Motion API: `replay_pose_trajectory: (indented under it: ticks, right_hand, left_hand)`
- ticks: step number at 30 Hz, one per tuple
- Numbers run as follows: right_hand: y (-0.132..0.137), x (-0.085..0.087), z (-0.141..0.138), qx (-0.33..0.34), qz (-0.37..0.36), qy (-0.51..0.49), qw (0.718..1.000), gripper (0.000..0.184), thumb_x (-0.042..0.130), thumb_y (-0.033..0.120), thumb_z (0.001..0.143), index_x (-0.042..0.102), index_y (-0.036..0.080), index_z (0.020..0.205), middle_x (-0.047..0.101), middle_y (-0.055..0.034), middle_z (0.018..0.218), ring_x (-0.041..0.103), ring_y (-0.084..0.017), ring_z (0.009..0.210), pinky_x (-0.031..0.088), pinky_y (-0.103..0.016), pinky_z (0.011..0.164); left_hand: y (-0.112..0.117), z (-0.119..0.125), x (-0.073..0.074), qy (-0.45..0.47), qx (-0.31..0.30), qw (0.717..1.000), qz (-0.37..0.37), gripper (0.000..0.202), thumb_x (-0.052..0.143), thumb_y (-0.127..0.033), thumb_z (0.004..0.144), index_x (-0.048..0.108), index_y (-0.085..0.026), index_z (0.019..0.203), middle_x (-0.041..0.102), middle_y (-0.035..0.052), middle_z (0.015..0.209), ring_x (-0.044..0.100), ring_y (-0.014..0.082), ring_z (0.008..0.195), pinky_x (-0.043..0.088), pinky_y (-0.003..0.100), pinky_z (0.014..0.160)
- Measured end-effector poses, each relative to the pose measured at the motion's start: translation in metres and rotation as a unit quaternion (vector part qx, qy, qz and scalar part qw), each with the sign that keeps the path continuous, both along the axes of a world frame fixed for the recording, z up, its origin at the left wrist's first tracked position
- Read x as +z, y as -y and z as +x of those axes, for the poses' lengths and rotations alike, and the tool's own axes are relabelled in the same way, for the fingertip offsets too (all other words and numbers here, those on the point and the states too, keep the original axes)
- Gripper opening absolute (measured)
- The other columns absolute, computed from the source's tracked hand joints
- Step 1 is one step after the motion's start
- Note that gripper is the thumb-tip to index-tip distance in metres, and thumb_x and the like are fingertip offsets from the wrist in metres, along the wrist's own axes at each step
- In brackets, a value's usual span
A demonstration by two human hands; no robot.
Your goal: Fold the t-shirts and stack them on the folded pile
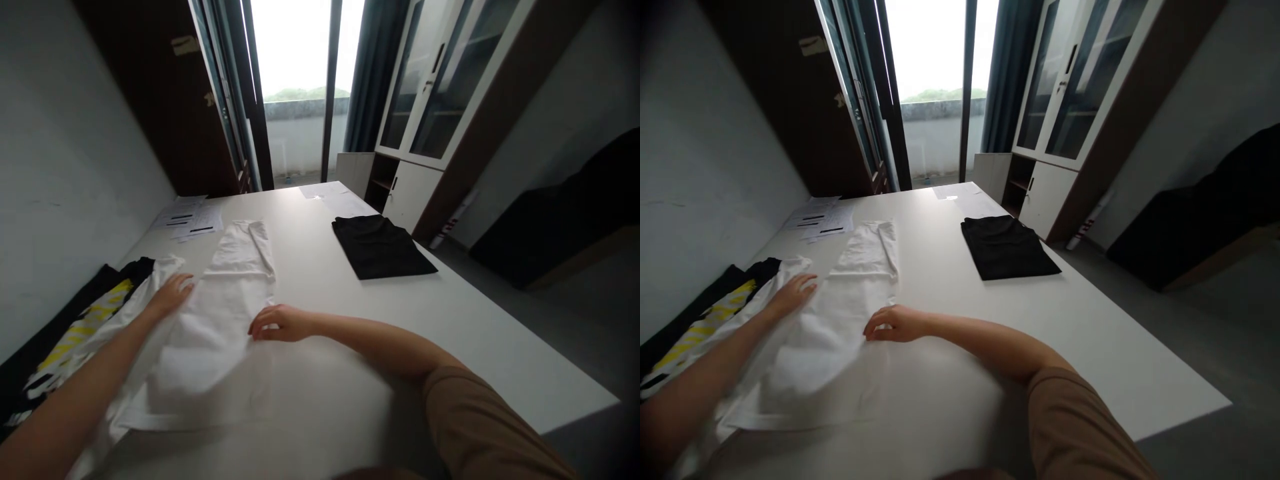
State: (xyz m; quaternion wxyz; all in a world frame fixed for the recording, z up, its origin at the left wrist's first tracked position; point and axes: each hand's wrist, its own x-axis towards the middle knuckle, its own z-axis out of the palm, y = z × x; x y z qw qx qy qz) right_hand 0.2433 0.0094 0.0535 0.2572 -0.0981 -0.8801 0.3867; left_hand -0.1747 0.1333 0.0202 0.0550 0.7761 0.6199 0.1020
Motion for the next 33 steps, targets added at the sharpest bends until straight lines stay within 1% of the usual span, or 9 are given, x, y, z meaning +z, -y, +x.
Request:
replay_pose_trajectory:
  ticks: [2,7,12,17,21,24,26,29,33]
  right_hand:
    - [-0.012,-0.011,0.002,-0.045,-0.007,0.002,0.999,0.020,0.056,0.031,0.101,0.071,0.019,0.108,0.073,-0.0081,0.111,0.068,-0.017,0.102,0.050,-0.027,0.091]
    - [-0.040,-0.024,0.005,-0.250,0.022,0.085,0.964,0.019,0.060,0.022,0.096,0.070,0.019,0.111,0.070,-0.0086,0.112,0.065,-0.019,0.094,0.049,-0.033,0.088]
    - [-0.028,-0.035,-0.018,-0.215,0.125,0.142,0.958,0.025,0.065,0.026,0.093,0.071,0.023,0.117,0.065,-0.0114,0.126,0.057,-0.026,0.118,0.043,-0.043,0.102]
    - [0.013,-0.037,-0.042,-0.188,0.182,0.156,0.953,0.026,0.066,0.024,0.090,0.071,0.025,0.116,0.064,-0.0101,0.126,0.056,-0.026,0.116,0.045,-0.043,0.100]
    - [0.046,-0.037,-0.063,-0.100,0.218,0.111,0.964,0.032,0.063,0.021,0.089,0.067,0.023,0.122,0.062,-0.0105,0.133,0.054,-0.025,0.125,0.043,-0.042,0.107]
    - [0.064,-0.037,-0.084,-0.016,0.237,0.077,0.968,0.035,0.063,0.021,0.088,0.064,0.021,0.123,0.062,-0.0114,0.134,0.053,-0.024,0.128,0.040,-0.039,0.111]
    - [0.075,-0.038,-0.098,0.046,0.242,0.057,0.967,0.032,0.065,0.026,0.088,0.065,0.020,0.120,0.063,-0.0116,0.132,0.053,-0.024,0.130,0.039,-0.037,0.113]
    - [0.092,-0.041,-0.114,0.126,0.237,0.027,0.963,0.027,0.064,0.036,0.092,0.068,0.019,0.113,0.065,-0.0124,0.129,0.053,-0.023,0.131,0.038,-0.035,0.115]
    - [0.095,-0.041,-0.112,0.195,0.200,0.006,0.960,0.020,0.058,0.036,0.097,0.069,0.022,0.106,0.067,-0.0082,0.128,0.054,-0.018,0.131,0.039,-0.027,0.113]
  left_hand:
    - [0.032,0.030,-0.014,0.023,-0.069,0.997,0.010,0.056,0.037,-0.047,0.097,0.051,-0.012,0.138,0.052,0.0142,0.146,0.045,0.0267,0.138,0.031,0.042,0.120]
    - [0.119,0.085,-0.031,0.012,-0.076,0.994,0.079,0.051,0.039,-0.045,0.100,0.051,-0.017,0.142,0.048,0.0144,0.152,0.041,0.0289,0.143,0.029,0.050,0.121]
    - [0.177,0.086,-0.021,-0.003,-0.110,0.991,0.076,0.050,0.043,-0.040,0.101,0.046,-0.023,0.148,0.045,0.0119,0.155,0.039,0.0289,0.145,0.028,0.053,0.121]
    - [0.208,0.067,-0.010,-0.006,-0.118,0.990,0.072,0.052,0.046,-0.036,0.100,0.046,-0.023,0.150,0.046,0.0122,0.155,0.040,0.0301,0.144,0.032,0.051,0.120]
    - [0.202,0.069,0.009,0.039,-0.124,0.989,0.065,0.038,0.048,-0.034,0.099,0.061,-0.024,0.133,0.060,0.0101,0.137,0.055,0.0275,0.129,0.044,0.045,0.112]
    - [0.177,0.092,0.028,0.087,-0.126,0.984,0.096,0.029,0.044,-0.031,0.100,0.068,-0.023,0.115,0.063,0.0098,0.128,0.057,0.0259,0.123,0.045,0.044,0.110]
    - [0.155,0.115,0.034,0.106,-0.145,0.977,0.112,0.029,0.044,-0.030,0.100,0.067,-0.023,0.116,0.061,0.0102,0.132,0.053,0.0260,0.128,0.042,0.045,0.112]
    - [0.121,0.155,0.025,0.084,-0.202,0.973,0.069,0.029,0.051,-0.033,0.099,0.067,-0.024,0.122,0.055,0.0118,0.144,0.046,0.0282,0.137,0.037,0.049,0.116]
    - [0.082,0.189,-0.006,0.017,-0.116,0.993,0.010,0.043,0.057,-0.040,0.097,0.059,-0.027,0.138,0.039,0.0148,0.159,0.033,0.0370,0.147,0.025,0.065,0.114]
